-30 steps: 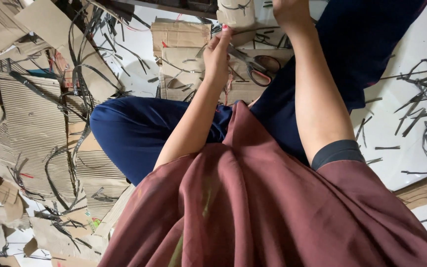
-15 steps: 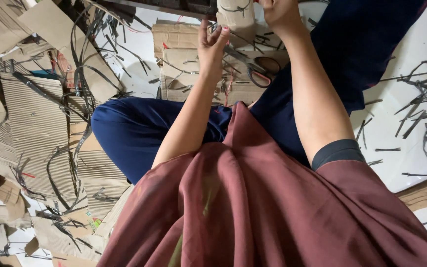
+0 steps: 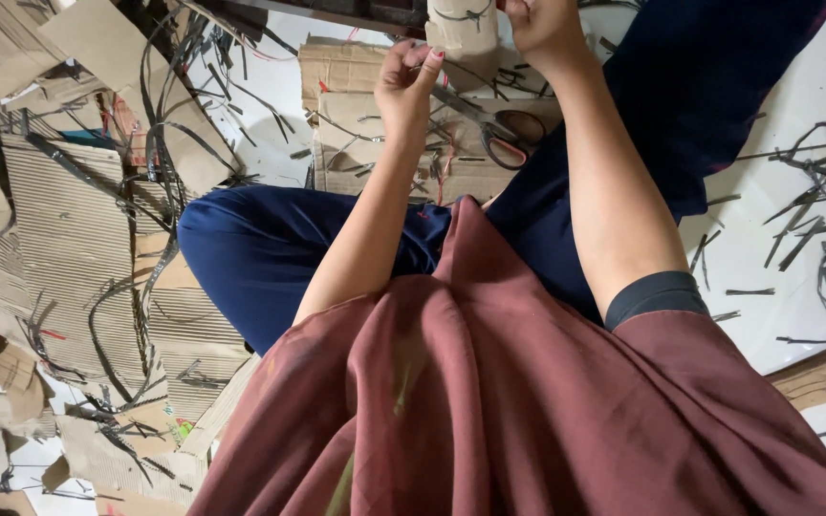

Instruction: Wrapping cardboard around the legs and frame of a wooden chair and securing it with plastic ties.

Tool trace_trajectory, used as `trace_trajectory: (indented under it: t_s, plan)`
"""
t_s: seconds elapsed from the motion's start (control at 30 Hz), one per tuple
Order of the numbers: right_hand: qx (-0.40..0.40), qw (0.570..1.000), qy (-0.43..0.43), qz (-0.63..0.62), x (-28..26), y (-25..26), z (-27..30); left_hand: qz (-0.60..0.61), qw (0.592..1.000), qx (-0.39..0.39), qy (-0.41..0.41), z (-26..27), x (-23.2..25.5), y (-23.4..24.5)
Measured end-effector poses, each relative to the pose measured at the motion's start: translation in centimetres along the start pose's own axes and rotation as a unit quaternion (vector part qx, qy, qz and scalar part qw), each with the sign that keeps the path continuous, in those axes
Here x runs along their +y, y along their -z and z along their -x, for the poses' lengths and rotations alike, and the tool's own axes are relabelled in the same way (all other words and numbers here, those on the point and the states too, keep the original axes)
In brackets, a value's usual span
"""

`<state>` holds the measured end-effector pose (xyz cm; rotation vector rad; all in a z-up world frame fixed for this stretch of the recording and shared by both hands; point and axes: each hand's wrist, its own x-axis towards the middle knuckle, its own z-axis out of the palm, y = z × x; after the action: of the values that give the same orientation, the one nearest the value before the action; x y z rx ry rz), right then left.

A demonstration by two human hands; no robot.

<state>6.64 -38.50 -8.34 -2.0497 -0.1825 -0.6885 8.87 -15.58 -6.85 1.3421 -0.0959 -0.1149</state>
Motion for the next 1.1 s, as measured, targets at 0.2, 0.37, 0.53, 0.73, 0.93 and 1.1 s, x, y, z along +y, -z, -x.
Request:
trace_trajectory:
  t_s: [0.2,0.37,0.53,0.73,0.93,1.1]
  plan:
    - [-0.003,1.0,-0.011,0.005,-0.7,0.4,-0.2,-0.047,0.998,0.015,-0.036,0.2,1.3,-0.5]
    - [-0.023,0.999,-0.021,0.008,-4.0,1.7,-1.1,-0.073,0.997,0.02,-0.027,0.6,1.5,-0.5]
    - [-0.047,0.998,0.028,-0.017,-8.1,3.4,-2.1,-0.097,0.995,0.01,-0.024,1.2,1.9,-0.1]
    - [-0.069,0.997,-0.01,0.031,-12.1,2.3,-0.9,-0.072,0.997,-0.008,-0.036,2.0,2.2,0.6]
    - [0.059,0.994,-0.023,0.09,-11.8,-2.3,0.0,-0.109,0.993,-0.033,-0.037,2.2,3.7,0.9]
    - [0.105,0.986,-0.063,0.11,-12.5,-3.5,0.0,-0.198,0.977,-0.064,-0.046,2.7,5.7,1.9]
